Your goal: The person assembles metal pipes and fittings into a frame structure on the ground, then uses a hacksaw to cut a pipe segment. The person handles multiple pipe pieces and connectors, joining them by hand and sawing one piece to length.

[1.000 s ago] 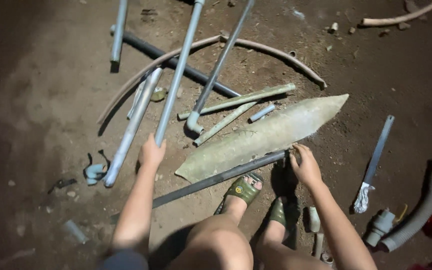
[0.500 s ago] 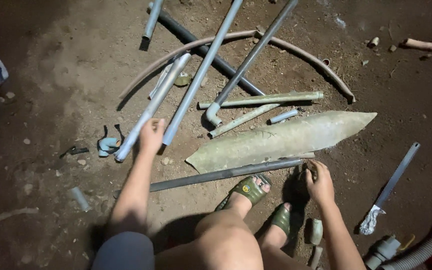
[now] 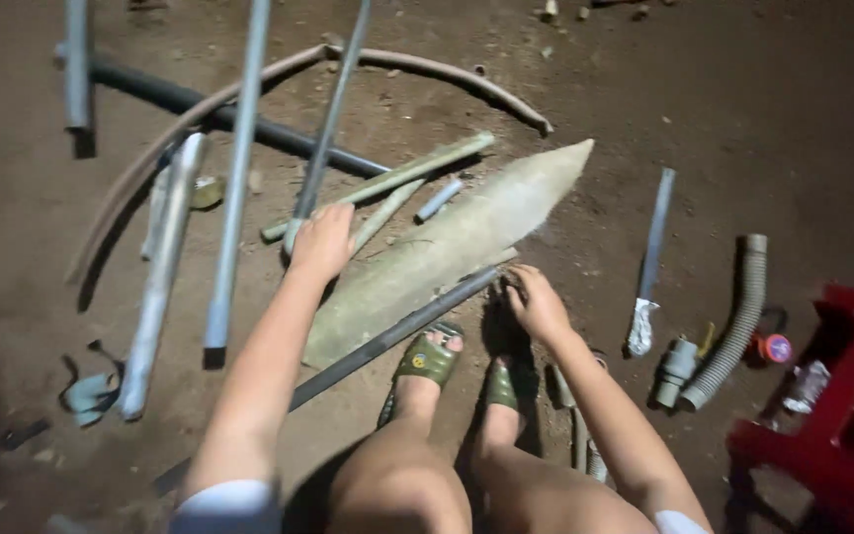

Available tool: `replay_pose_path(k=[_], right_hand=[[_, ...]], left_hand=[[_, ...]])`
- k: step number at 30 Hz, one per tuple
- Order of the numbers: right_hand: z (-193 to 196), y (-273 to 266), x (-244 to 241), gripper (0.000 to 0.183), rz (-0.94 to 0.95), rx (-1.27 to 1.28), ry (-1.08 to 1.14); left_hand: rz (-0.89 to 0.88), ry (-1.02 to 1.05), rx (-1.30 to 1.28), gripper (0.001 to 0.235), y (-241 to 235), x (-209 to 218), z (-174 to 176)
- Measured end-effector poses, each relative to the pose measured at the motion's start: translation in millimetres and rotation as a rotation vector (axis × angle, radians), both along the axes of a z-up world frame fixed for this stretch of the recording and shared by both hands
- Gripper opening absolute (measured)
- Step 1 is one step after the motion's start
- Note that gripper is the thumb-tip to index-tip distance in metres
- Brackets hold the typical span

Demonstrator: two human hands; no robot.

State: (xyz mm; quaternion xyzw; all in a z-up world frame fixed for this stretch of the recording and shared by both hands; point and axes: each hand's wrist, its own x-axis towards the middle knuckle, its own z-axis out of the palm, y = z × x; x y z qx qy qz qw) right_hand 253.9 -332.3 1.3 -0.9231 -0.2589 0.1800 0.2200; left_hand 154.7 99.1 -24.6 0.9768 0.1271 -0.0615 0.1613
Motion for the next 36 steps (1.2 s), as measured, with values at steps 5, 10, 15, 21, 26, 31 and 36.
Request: replay_pose_path(k=[5, 10, 15, 21, 26, 31, 36], right_hand=[[7, -21, -7, 0.043, -0.067, 0.033, 0.101], [6, -53, 7, 0.043, -0.161, 0.018, 0.106], [16, -48, 40, 0.049, -0.113, 0.026, -0.128], [85, 1, 60, 0.091, 0.314, -0.13, -0.255], [4, -35, 42, 0.038, 0.349, -0.543, 0.181], [23, -70, 16, 0.042, 0.294, -0.458, 0.189], [7, -131, 12, 0.035, 0.191, -0.441, 0.025]], left_hand=[[0.288, 0.171, -0.204, 0.082, -14, 51, -32], [0.257, 0.066, 0.126, 0.054, -7, 44, -110], [0.02, 0.112, 0.296, 0.049, -20, 28, -115], [-0.374, -0.227, 0.381, 0.021, -75, 8, -36], [-0.461, -0.242, 0.305, 0.029, -93, -1, -24], [0.026, 0.081, 0.035, 0.109, -96, 18, 43], [0.567, 0.102, -0.284, 0.139, -59, 27, 21]])
